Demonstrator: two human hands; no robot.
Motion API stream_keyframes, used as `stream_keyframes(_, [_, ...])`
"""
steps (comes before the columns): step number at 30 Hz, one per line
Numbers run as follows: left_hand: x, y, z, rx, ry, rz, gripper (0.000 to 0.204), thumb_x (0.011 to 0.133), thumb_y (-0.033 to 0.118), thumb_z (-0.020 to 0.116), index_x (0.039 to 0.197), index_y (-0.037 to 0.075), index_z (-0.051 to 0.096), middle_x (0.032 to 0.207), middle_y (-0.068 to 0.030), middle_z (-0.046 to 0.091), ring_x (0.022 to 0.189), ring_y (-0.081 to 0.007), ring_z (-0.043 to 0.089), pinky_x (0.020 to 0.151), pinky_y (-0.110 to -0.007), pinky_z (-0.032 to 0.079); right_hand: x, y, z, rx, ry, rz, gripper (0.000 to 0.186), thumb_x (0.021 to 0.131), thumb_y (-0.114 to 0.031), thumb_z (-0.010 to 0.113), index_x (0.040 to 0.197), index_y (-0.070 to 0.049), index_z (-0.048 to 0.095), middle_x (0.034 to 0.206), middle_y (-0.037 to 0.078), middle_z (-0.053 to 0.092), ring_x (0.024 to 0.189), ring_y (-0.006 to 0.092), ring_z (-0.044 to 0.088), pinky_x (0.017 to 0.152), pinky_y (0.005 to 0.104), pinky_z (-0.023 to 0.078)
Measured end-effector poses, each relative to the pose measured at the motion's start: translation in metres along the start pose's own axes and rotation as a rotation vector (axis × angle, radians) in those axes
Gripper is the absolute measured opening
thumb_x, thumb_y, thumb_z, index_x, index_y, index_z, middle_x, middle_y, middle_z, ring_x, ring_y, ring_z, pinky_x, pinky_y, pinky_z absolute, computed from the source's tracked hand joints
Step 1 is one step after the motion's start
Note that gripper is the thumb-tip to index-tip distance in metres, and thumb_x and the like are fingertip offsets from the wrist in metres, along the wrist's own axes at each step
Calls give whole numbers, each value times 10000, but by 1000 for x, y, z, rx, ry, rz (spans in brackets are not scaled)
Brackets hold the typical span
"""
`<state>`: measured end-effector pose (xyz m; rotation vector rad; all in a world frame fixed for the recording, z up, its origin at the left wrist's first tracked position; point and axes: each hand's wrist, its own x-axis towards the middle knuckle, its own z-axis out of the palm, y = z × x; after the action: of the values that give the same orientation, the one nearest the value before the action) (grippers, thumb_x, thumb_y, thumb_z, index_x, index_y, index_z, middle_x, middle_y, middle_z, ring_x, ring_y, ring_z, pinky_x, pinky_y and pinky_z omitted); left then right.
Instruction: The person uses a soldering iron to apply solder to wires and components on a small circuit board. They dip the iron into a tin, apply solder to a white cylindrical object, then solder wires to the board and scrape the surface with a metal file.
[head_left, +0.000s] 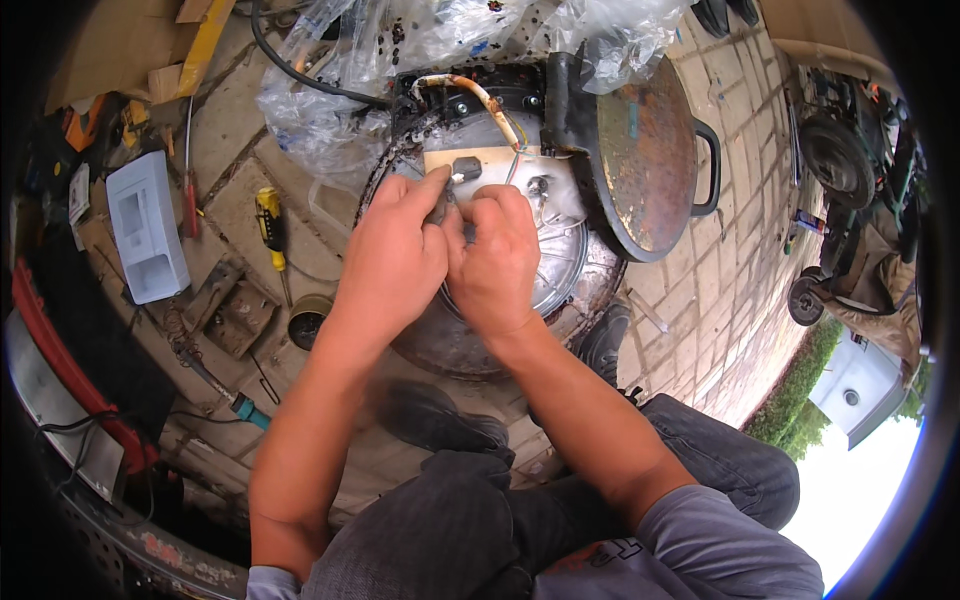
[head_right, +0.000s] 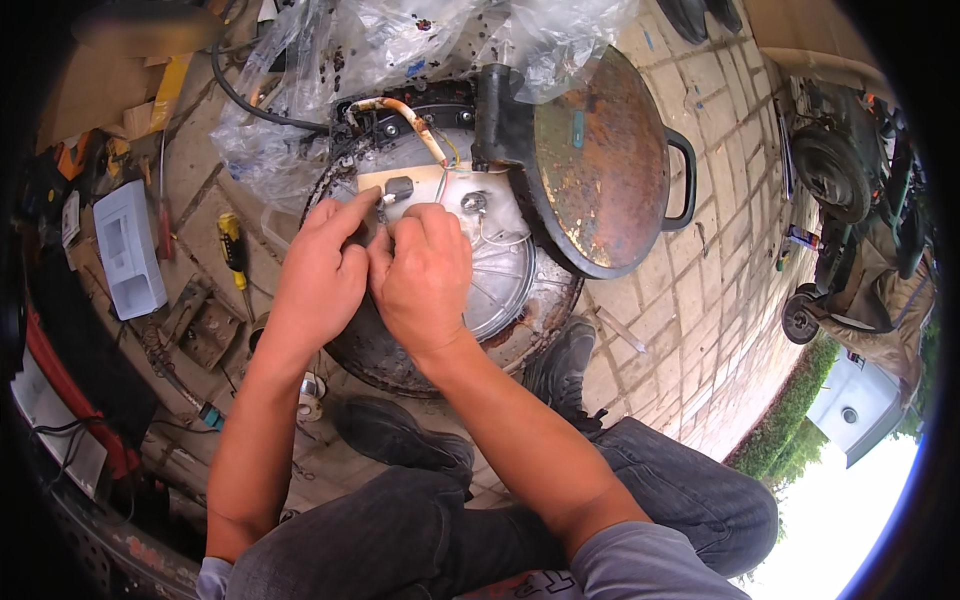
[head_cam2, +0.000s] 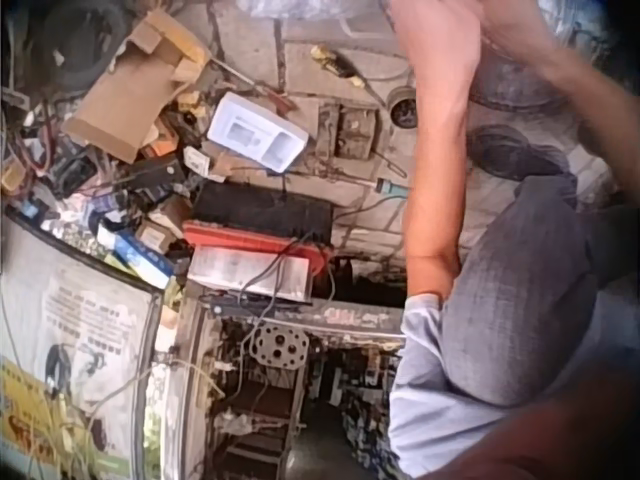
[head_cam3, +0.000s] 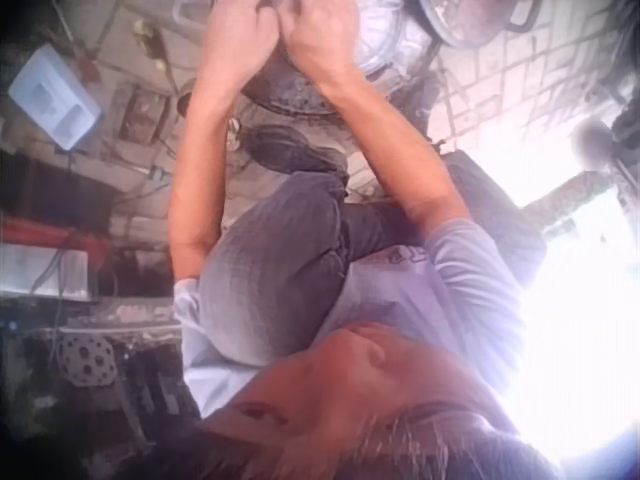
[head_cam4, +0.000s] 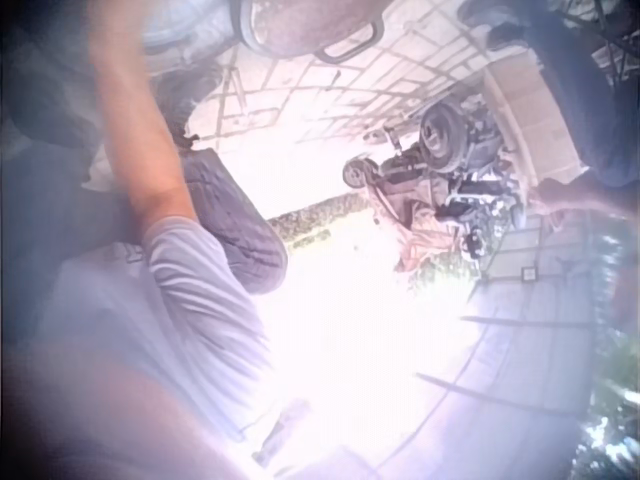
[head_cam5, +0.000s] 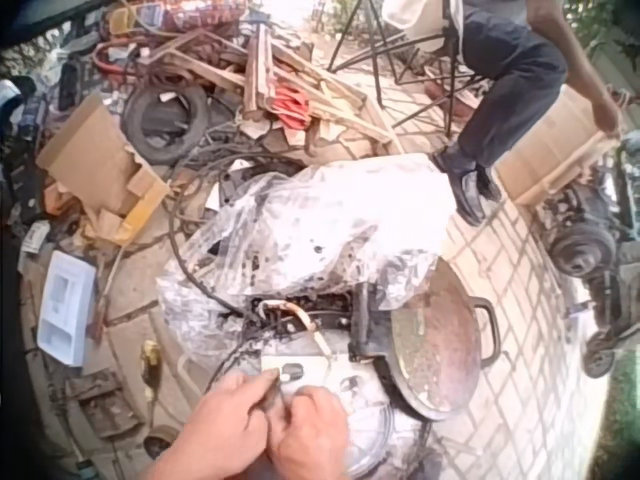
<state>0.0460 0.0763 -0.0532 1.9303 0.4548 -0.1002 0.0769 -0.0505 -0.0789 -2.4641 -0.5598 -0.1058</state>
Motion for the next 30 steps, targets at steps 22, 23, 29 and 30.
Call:
stream_keyframes(22, [15, -11, -5, 8, -126, -6, 488, 830, -37, 458, 1278, -36, 654, 967, -203, 615, 907, -347, 613, 851, -387, 494, -2, 1, 11, 62, 37, -4, 138, 784, -39, 697, 858, -41, 581, 945, 125, 564, 887, 331, 548, 755, 440, 391])
stream_keyframes(23, [15, -10, -6, 1, -133, -21, 489, 831, -37, 457, 1278, -36, 654, 966, -203, 615, 906, -346, 613, 851, -386, 493, -2, -1, 11, 68, 33, -1, 140, 782, -39, 698, 857, -42, 580, 942, 125, 563, 886, 332, 549, 753, 442, 390])
stream_keyframes(29, [16, -13, -7, -11, -145, -33, 501, 829, -35, 450, 1287, -26, 654, 963, -201, 615, 898, -342, 612, 852, -383, 491, -3, -9, 16, 13, 65, 80, 128, 791, -42, 696, 852, -41, 584, 943, 125, 558, 885, 332, 551, 758, 449, 391])
stream_keyframes(30, [16, -14, -7, -3, -144, -23, 501, 829, -34, 451, 1286, -25, 655, 965, -200, 616, 899, -340, 613, 851, -382, 491, -4, -7, 16, 24, 50, 73, 125, 794, -44, 696, 853, -40, 586, 946, 127, 559, 889, 332, 551, 762, 449, 391])
